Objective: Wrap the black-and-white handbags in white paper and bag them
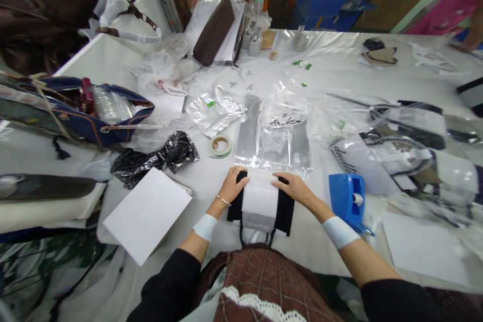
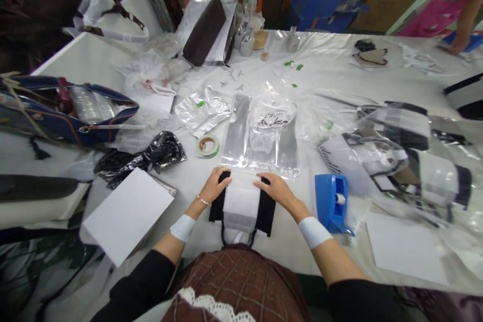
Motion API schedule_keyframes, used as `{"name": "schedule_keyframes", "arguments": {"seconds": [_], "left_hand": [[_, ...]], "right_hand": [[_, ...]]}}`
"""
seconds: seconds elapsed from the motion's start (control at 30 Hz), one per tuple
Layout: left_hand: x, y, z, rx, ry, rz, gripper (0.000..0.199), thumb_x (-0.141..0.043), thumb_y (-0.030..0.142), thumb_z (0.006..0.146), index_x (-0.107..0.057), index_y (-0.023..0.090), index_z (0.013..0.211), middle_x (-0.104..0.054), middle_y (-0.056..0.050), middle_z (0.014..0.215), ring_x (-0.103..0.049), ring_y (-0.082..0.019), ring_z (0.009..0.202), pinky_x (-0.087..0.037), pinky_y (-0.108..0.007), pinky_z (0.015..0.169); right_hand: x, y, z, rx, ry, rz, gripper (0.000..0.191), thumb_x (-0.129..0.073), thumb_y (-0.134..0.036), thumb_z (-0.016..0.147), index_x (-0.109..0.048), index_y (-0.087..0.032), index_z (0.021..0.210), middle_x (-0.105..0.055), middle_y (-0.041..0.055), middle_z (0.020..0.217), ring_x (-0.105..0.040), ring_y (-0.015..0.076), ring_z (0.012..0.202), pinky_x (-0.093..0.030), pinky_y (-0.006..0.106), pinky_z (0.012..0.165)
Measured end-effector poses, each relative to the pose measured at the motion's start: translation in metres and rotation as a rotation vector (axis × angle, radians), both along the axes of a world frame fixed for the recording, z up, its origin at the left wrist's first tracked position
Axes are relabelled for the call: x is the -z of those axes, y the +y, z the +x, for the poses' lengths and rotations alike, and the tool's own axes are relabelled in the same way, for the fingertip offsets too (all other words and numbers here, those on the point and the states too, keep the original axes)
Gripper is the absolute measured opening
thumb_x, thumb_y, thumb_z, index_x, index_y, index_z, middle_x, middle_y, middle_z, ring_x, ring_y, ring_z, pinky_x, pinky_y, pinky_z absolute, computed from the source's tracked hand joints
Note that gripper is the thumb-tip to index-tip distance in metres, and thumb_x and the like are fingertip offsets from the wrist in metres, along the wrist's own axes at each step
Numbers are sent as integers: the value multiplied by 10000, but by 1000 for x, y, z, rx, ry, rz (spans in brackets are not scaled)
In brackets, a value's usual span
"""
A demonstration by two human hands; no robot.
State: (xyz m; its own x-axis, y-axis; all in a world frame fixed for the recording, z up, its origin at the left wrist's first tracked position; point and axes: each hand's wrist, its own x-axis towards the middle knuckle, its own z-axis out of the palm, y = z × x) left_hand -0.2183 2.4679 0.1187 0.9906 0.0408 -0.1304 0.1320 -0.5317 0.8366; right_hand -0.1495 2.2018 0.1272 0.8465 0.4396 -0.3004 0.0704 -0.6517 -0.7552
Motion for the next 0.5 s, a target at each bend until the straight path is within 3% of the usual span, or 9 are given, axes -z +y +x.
{"name": "schedule_keyframes", "arguments": {"seconds": [0.1, 0.17, 0.23, 0.33, 0.4, 0.5], "left_hand": [[1, -8, 14, -24, 57, 3, 222, -575, 255, 890, -628, 184, 1094, -637, -85, 1148, -557, -196, 1163, -417, -372, 1101], [4, -10, 28, -33, 100, 9, 203, -576, 248, 888, -639, 175, 1066, -655, -88, 1138, -561, -205, 1160, -417, -372, 1095], [7, -10, 42, -24, 130, 1, 181, -590, 246, 879, -650, 175, 1034, -680, -85, 1115, -579, -215, 1139, -429, -380, 1077], [11, -8, 55, -17, 166, -14, 161, -591, 260, 884, -657, 170, 999, -706, -85, 1090, -618, -212, 1074, -462, -372, 1029], [12, -8, 60, -18, 178, -20, 163, -592, 271, 888, -658, 161, 988, -712, -91, 1097, -629, -207, 1058, -471, -357, 1011], [11, -9, 66, -26, 192, -24, 141, -617, 268, 876, -662, 152, 942, -721, -94, 1077, -636, -208, 1045, -471, -349, 1001]], "right_hand": [[9, -15, -9, 235, 105, 64, 372, -709, -529, 736, -751, -283, 1012, -740, 33, 1153, -630, 296, 1163, -403, 481, 1124], [14, -20, -13, 406, 162, 78, 438, -715, -560, 708, -739, -255, 1022, -727, 54, 1179, -604, 302, 1197, -382, 479, 1136], [18, -21, -14, 526, 204, 69, 549, -675, -627, 727, -707, -217, 1090, -706, 98, 1219, -608, 309, 1186, -435, 479, 1082], [24, -15, -15, 608, 291, 81, 631, -547, -729, 788, -684, -197, 1099, -742, 120, 1105, -686, 288, 1002, -562, 450, 863], [27, -11, -14, 614, 329, 105, 648, -476, -760, 814, -689, -189, 1038, -764, 111, 954, -706, 262, 869, -583, 421, 750], [30, -5, -10, 599, 279, 132, 634, -455, -752, 831, -686, -184, 995, -757, 109, 888, -698, 251, 856, -579, 413, 768]]}}
